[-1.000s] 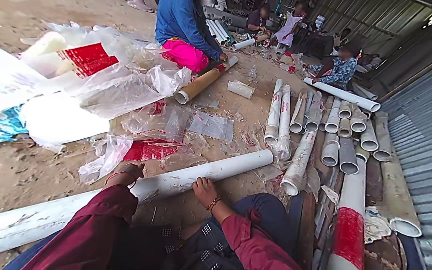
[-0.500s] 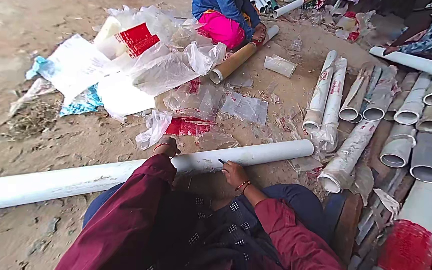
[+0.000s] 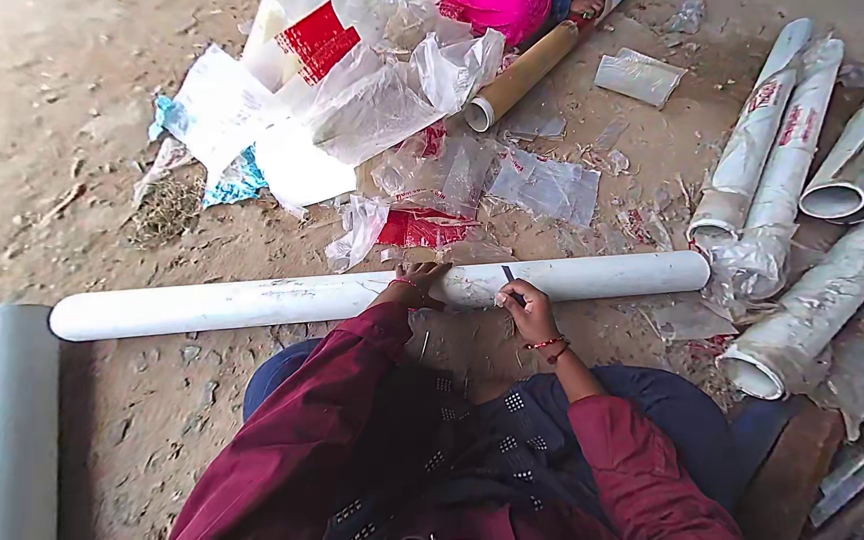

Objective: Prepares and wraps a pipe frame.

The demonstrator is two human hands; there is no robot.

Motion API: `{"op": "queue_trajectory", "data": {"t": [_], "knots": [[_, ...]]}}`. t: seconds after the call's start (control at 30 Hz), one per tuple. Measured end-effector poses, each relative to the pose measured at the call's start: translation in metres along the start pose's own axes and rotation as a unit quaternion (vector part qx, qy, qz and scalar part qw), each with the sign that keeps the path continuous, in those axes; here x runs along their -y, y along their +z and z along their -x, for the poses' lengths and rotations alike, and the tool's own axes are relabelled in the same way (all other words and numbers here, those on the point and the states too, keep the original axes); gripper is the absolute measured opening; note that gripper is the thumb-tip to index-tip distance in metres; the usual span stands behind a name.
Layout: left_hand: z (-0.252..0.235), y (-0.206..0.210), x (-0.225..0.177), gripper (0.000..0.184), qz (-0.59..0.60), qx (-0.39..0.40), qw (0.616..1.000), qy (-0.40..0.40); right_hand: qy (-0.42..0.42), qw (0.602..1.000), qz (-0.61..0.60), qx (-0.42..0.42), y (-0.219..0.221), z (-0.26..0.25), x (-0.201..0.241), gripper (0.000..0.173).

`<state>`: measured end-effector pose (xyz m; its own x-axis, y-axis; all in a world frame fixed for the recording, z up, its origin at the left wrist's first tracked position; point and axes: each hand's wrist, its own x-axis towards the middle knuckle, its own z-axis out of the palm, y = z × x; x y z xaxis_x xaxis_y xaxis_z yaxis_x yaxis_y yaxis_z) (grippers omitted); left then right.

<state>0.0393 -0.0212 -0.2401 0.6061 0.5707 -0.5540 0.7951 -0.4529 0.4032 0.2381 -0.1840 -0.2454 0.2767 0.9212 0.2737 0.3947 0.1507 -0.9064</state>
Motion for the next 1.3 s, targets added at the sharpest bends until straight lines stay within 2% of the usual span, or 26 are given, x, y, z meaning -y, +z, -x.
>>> {"op": "queue_trajectory", "data": {"t": [0.03, 0.1, 0.17, 0.2, 0.3, 0.33, 0.43, 0.5, 0.53, 0.57, 0.63, 0.67, 0.73, 0.83, 0.9, 1.0, 1.1, 1.2, 1.3], "knots": [[-0.004, 0.002, -0.001, 0.109, -0.021, 0.003, 1.000, -0.006, -0.025, 0.997, -0.063, -0.025, -0.004, -0.001, 0.012, 0.017], [-0.009, 0.002, -0.002, 0.112, -0.042, -0.004, 0.999, -0.004, -0.083, 0.987, -0.112, -0.077, -0.023, -0.010, 0.042, 0.016], [-0.011, 0.002, -0.002, 0.105, -0.048, -0.015, 0.999, 0.005, -0.123, 0.981, -0.038, -0.143, -0.046, -0.019, 0.050, 0.020], [-0.011, 0.000, -0.003, 0.100, -0.049, -0.019, 0.999, 0.008, -0.114, 0.979, 0.011, -0.168, -0.054, -0.021, 0.044, 0.024], [-0.012, -0.003, -0.003, 0.083, -0.034, -0.056, 0.997, 0.031, 0.013, 0.977, 0.082, -0.195, -0.059, -0.018, 0.017, 0.026], [-0.011, -0.006, -0.002, 0.078, -0.026, -0.064, 0.997, 0.042, 0.026, 0.975, 0.084, -0.206, -0.058, -0.017, 0.015, 0.024], [-0.003, -0.012, 0.002, 0.065, 0.024, -0.081, 0.994, 0.066, -0.058, 0.963, 0.112, -0.240, -0.053, -0.022, 0.023, 0.017], [0.000, -0.012, 0.006, 0.062, 0.029, -0.095, 0.992, 0.074, -0.085, 0.938, 0.203, -0.267, -0.049, -0.029, 0.020, 0.015], [0.001, -0.012, 0.006, 0.062, 0.024, -0.098, 0.993, 0.069, -0.043, 0.931, 0.256, -0.256, -0.047, -0.030, 0.017, 0.019], [0.001, -0.012, 0.006, 0.062, 0.019, -0.099, 0.993, 0.060, 0.038, 0.933, 0.284, -0.220, -0.046, -0.031, 0.016, 0.026], [-0.002, -0.013, 0.005, 0.058, 0.011, -0.106, 0.993, 0.051, 0.217, 0.926, 0.278, -0.138, -0.048, -0.037, 0.016, 0.055], [-0.003, -0.013, 0.004, 0.055, 0.008, -0.111, 0.992, 0.051, 0.254, 0.920, 0.268, -0.128, -0.048, -0.039, 0.015, 0.061], [0.001, -0.013, -0.002, 0.050, 0.001, -0.118, 0.991, 0.060, 0.240, 0.922, 0.263, -0.150, -0.049, -0.036, 0.015, 0.057], [0.009, -0.013, -0.007, 0.039, 0.006, -0.104, 0.992, 0.077, 0.149, 0.932, 0.268, -0.192, -0.047, -0.034, 0.013, 0.039], [0.015, -0.013, -0.008, 0.032, 0.018, -0.091, 0.993, 0.076, 0.136, 0.936, 0.275, -0.171, -0.044, -0.033, 0.008, 0.032], [0.016, -0.002, -0.017, 0.038, 0.034, -0.090, 0.989, 0.112, 0.186, 0.928, 0.318, -0.059, -0.040, -0.035, 0.002, 0.031], [0.017, 0.017, -0.049, 0.040, -0.054, -0.054, 0.980, 0.184, 0.253, 0.891, 0.371, 0.064, -0.035, -0.039, -0.005, 0.036], [0.019, 0.043, -0.078, 0.035, -0.151, -0.055, 0.955, 0.251, 0.258, 0.879, 0.392, 0.078, -0.033, -0.040, -0.008, 0.033], [0.018, 0.056, -0.088, 0.029, -0.204, -0.066, 0.939, 0.268, 0.257, 0.898, 0.356, 0.031, -0.037, -0.038, -0.008, 0.032]]}}
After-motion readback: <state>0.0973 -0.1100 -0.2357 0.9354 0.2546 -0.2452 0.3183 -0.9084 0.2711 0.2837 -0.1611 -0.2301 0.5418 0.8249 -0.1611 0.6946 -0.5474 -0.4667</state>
